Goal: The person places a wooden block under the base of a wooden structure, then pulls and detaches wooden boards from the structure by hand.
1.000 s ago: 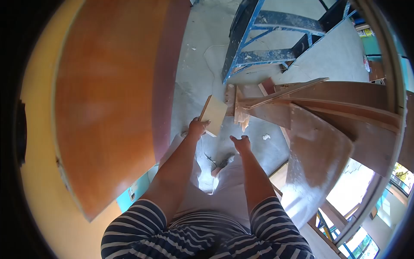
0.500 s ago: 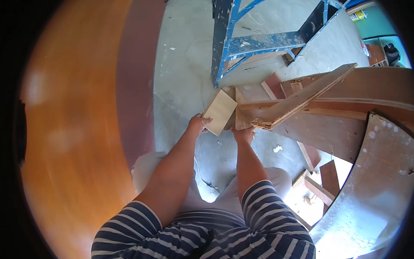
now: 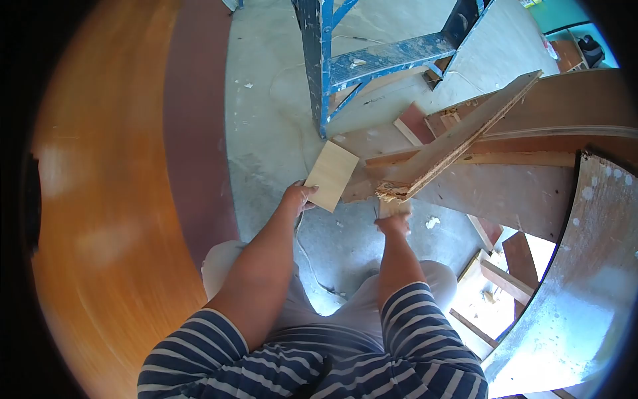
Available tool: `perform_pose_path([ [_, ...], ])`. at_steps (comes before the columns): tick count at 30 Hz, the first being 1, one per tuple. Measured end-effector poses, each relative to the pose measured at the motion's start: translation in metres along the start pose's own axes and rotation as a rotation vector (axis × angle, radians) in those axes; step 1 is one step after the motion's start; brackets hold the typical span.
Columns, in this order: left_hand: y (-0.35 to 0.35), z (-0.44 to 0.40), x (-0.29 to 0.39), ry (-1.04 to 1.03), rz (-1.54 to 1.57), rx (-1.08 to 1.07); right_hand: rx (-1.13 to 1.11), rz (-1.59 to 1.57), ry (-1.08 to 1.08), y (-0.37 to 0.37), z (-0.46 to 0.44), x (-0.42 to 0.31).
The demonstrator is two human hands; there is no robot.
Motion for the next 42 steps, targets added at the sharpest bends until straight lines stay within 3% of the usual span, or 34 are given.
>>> perform_pose_path([
  [3, -0.005, -0.016, -0.012, 0.037, -0.074, 0.005, -0.031, 0.016, -0.197, 0.009, -0.003, 0.033],
  [5, -0.014, -0.026, -0.024, 0.060, -0.219, 0.047, 0.116, -0.087, -0.102, 0.037, 0.008, 0.035],
  [8, -0.022, -0.015, -0.020, 0.107, -0.296, 0.148, 0.059, -0.250, 0.435, 0.111, 0.049, -0.019],
  [11, -0.015, -0.031, -0.026, 0.002, -0.378, 0.173, 0.174, -0.233, 0.916, 0.145, 0.072, -0.043],
  [15, -0.014, -0.064, -0.044, -0.169, -0.653, 0.224, 0.187, -0.319, 1.011, 0.164, 0.084, -0.034],
  [19, -0.015, -0.031, -0.022, -0.304, -0.616, 0.351, 0.619, -0.455, 1.160, 0.160, 0.122, -0.040],
  [23, -0.010, -0.005, -0.004, -0.476, -0.563, 0.442, 0.574, -0.656, 1.086, 0.163, 0.102, -0.043],
  [32, -0.007, -0.008, 0.007, -0.391, -0.608, 0.357, 0.465, -0.830, 1.090, 0.180, 0.128, -0.047],
  [42, -0.006, -0.021, 0.008, -0.502, -0.616, 0.454, 0.398, -0.882, 1.066, 0.183, 0.133, -0.052],
])
Point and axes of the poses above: each hand's wrist, its own z-axis away from the middle knuckle, its own y-axis out of the back of the hand, x = y × z, the point moved 6 cm from there along -z, towards the middle knuckle, and after that the axes turned 2 degrees about y, right-handed, at the moved point
